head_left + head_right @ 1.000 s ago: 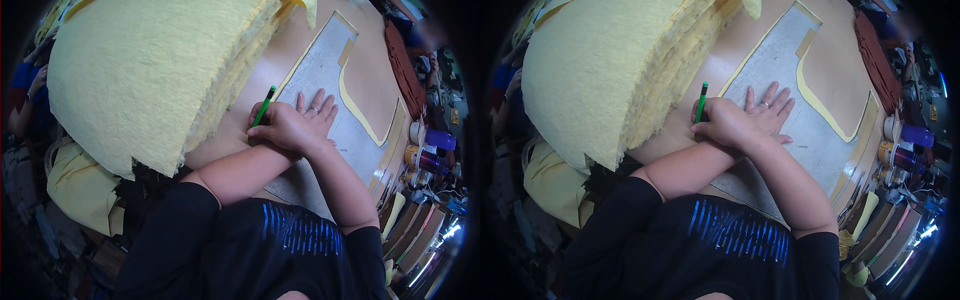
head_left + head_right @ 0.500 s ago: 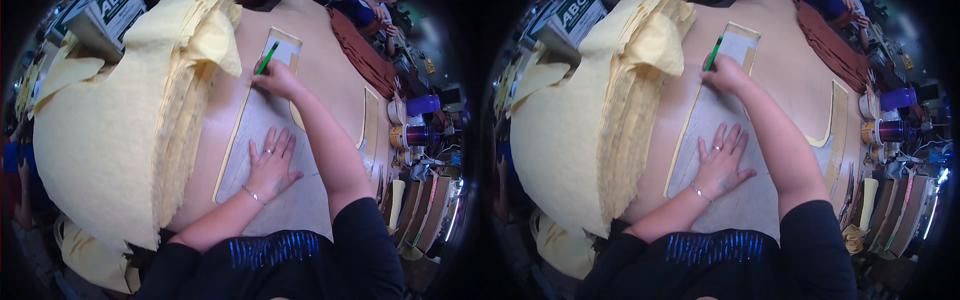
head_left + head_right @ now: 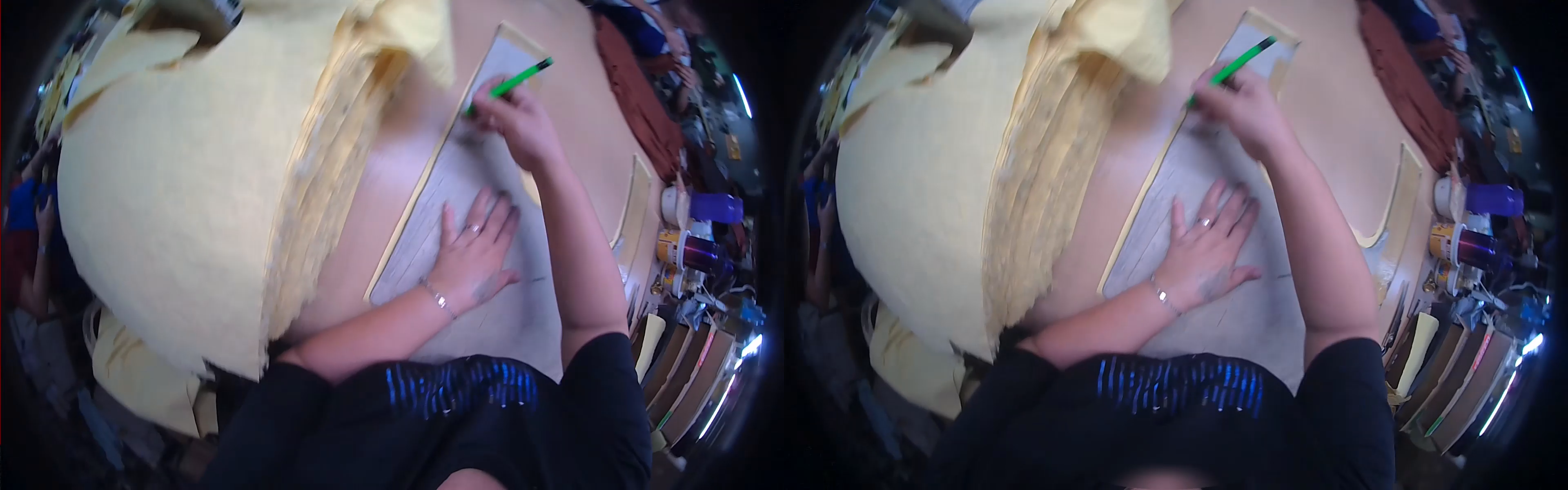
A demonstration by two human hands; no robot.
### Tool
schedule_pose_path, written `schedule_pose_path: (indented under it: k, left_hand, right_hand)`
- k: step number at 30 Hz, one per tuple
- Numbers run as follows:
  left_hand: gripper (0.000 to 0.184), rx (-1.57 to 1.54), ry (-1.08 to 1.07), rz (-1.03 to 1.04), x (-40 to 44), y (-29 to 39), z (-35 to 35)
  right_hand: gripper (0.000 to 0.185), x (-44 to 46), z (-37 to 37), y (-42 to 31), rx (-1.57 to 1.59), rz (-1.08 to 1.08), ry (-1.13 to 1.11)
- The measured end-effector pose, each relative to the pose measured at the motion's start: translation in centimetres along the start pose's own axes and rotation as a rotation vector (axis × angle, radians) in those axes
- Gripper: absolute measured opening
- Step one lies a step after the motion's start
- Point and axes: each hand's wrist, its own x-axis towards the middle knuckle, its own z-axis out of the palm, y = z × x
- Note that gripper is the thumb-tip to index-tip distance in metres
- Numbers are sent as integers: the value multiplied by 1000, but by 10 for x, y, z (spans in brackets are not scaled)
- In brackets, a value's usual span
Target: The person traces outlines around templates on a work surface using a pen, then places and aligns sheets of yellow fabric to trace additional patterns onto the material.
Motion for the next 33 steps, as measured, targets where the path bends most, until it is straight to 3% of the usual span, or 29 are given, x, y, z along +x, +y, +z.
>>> schedule_pose_path:
  k: [2,4,7,8,14,21,24,27,28,33]
  left_hand:
    - [74,73,-190,-37,2,-2,5]
    - [74,-163,265,83,9,-15,41]
    - [78,727,49,45,1,-13,33]
    - [79,172,71,123,-1,-15,24]
    - [80,57,76,139,-4,-15,22]
    - [78,63,84,127,-4,-15,22]
    - [75,42,136,110,3,-17,33]
    - [68,-136,73,30,5,-10,27]
    - [69,23,5,-13,1,-3,11]
    - [76,69,-31,4,2,5,-1]
  right_hand:
    - [12,-53,40,2,-169,47,-212]
    - [19,-86,71,5,-368,80,-418]
    - [22,-110,99,4,-691,19,-412]
    - [22,-109,102,-2,-664,79,-450]
    - [20,-114,113,-11,-771,100,-531]
    - [20,-109,112,8,-614,102,-564]
    - [17,-104,99,-4,-818,3,-420]
    - [12,-65,59,8,-554,28,-201]
    - [12,-51,47,4,-580,-13,-126]
    - [14,51,-28,15,-605,-217,265]
